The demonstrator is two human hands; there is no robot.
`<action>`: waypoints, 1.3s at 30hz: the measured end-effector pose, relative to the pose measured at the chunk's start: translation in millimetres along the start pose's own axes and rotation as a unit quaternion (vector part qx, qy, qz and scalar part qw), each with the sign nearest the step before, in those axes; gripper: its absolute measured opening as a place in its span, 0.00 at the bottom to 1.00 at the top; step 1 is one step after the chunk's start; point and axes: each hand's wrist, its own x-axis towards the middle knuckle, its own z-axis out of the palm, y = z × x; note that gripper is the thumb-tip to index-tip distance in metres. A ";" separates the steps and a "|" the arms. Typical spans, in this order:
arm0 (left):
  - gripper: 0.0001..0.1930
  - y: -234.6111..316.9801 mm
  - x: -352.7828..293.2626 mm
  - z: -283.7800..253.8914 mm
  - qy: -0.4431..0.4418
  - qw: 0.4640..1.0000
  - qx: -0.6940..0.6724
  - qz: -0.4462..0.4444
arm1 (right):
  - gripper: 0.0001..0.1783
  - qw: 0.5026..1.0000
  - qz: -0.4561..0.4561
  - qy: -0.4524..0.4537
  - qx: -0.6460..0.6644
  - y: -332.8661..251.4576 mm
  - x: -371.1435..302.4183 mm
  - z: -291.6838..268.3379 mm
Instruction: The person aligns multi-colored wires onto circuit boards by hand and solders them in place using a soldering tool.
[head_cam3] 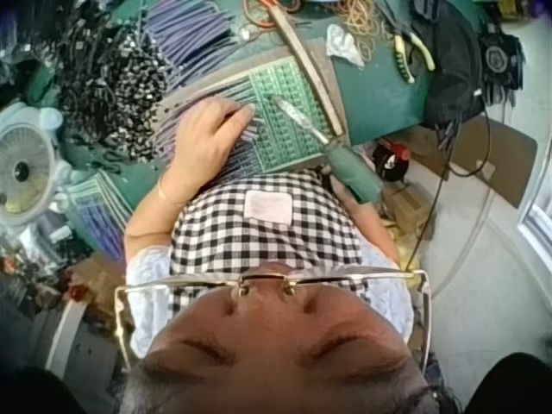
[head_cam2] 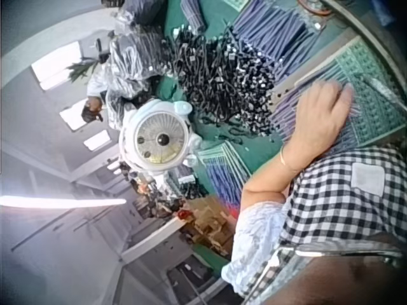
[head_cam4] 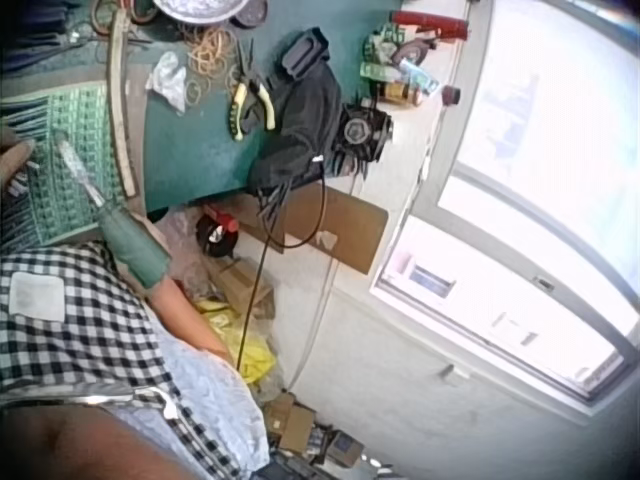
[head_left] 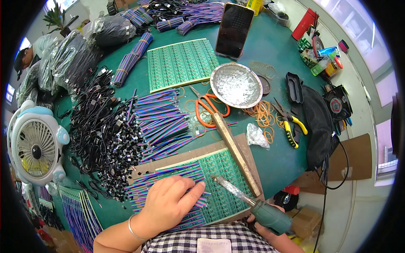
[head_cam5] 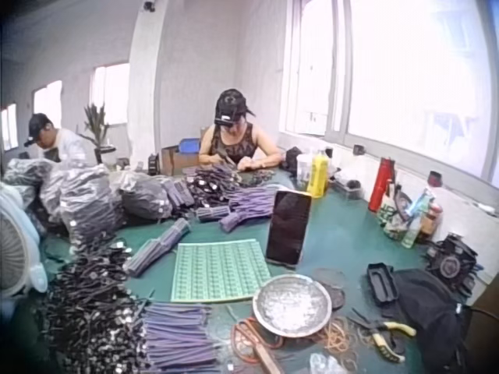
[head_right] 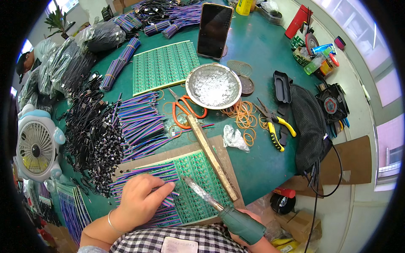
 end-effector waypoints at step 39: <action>0.11 -7.3 -14.6 23.2 -0.002 1.000 -0.004 -0.003 | 0.22 0.976 -0.024 0.046 0.211 -2.8 -23.0 17.8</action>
